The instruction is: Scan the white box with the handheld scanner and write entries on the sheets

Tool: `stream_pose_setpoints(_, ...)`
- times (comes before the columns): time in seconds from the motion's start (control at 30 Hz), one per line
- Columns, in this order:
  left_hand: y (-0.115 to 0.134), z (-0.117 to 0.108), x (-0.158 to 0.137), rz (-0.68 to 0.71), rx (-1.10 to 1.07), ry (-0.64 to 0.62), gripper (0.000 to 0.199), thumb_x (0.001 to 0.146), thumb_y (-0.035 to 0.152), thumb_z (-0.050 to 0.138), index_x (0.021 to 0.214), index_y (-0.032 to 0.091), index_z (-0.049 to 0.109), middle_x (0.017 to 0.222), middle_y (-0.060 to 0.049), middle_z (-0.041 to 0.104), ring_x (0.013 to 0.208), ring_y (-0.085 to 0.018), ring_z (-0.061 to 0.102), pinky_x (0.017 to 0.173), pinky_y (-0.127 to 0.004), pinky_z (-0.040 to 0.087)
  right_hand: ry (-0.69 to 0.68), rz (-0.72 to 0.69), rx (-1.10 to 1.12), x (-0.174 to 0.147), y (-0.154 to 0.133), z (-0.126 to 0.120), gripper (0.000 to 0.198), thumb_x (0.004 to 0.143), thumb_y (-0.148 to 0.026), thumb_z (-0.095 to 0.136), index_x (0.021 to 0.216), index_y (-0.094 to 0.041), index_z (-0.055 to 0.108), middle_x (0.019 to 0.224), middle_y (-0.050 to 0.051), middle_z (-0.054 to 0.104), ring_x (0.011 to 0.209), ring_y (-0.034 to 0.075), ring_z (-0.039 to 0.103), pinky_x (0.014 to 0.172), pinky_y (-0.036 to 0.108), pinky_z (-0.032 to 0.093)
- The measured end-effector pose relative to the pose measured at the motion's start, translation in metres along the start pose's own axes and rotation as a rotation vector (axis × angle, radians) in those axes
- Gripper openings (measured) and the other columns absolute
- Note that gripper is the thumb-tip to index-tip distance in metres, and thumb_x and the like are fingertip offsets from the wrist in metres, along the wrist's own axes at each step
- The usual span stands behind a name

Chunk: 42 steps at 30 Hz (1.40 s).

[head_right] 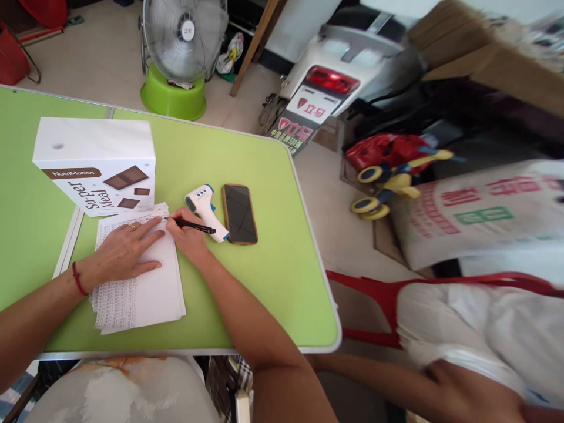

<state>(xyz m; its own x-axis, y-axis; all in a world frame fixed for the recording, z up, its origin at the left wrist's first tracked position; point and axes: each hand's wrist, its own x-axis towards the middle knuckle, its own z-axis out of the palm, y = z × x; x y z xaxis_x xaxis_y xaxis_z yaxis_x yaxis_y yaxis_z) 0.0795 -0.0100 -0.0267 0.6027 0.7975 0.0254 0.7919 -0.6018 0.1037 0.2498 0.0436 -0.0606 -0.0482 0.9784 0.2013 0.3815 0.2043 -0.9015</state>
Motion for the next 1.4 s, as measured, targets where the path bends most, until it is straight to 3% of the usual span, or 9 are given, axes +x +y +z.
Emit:
stream_pose_setpoints(0.8,0.0008,-0.0022,0.0003,0.002,0.045,-0.038,0.056,0.087,0.051,0.054,0.129,0.014,0.047,0.147,-0.016,0.033,0.095,-0.029,0.06,0.088,-0.044,0.045,-0.018,-0.006,0.023,-0.0001,0.0016,-0.0009,0.008,0.067,-0.027,0.05,0.06,-0.022,0.05,0.056,-0.004,0.051,0.056,0.012,0.044,0.055,0.027,0.037)
stream_pose_setpoints(1.03,0.0006,-0.0023,0.0006,-0.002,0.054,-0.042,0.055,0.088,0.051,0.053,0.129,0.015,0.048,0.148,-0.016,0.033,0.094,-0.029,0.06,0.087,-0.044,0.045,0.057,-0.003,0.043,0.0003,0.0021,0.0009,0.009,0.067,-0.028,0.05,0.06,-0.022,0.049,0.054,-0.004,0.051,0.055,0.013,0.044,0.056,0.028,0.039)
stream_pose_setpoints(1.4,-0.0002,-0.0015,0.0007,0.007,0.064,-0.019,0.054,0.088,0.051,0.053,0.127,0.014,0.049,0.148,-0.016,0.033,0.092,-0.029,0.06,0.086,-0.044,0.046,0.022,-0.028,0.023,0.0003,0.0002,-0.0002,0.01,0.068,-0.029,0.048,0.06,-0.022,0.048,0.054,-0.004,0.05,0.055,0.013,0.045,0.055,0.028,0.039)
